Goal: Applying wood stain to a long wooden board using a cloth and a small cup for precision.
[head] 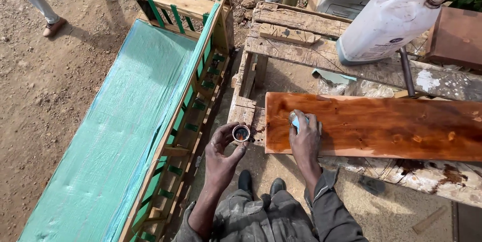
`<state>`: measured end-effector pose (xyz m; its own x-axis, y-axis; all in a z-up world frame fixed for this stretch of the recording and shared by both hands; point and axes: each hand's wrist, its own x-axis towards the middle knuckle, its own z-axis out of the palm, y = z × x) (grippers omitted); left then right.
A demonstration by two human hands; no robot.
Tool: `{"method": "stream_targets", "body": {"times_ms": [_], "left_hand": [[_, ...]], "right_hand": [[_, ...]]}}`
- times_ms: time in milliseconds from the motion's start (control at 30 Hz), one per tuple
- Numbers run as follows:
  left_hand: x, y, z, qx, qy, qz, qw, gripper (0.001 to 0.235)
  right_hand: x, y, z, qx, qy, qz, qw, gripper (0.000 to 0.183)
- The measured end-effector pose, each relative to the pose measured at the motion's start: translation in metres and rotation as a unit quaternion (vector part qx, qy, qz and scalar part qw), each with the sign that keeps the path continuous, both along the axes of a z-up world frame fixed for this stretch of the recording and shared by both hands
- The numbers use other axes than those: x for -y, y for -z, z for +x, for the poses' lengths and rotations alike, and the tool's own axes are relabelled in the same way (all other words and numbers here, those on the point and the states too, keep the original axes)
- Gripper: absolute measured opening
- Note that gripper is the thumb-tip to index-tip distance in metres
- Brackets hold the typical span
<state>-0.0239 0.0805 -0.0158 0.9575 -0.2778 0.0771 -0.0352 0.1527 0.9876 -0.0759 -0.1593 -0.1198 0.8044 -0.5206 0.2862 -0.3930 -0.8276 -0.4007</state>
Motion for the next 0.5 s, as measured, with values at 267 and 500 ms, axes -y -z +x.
{"method": "stream_targets", "body": {"times_ms": [267,500], "left_hand": [[0.013,-0.014,-0.002,-0.046,0.022,0.059,0.997,0.048],[-0.001,-0.011,0.0,-0.063,0.021,0.082,0.994,0.05]], "right_hand": [[-0.065,0.011,-0.036,-0.087,-0.106,0.029,0.99,0.067],[0.158,0.018,-0.152,-0.05,0.234,-0.08,0.968,0.048]]}}
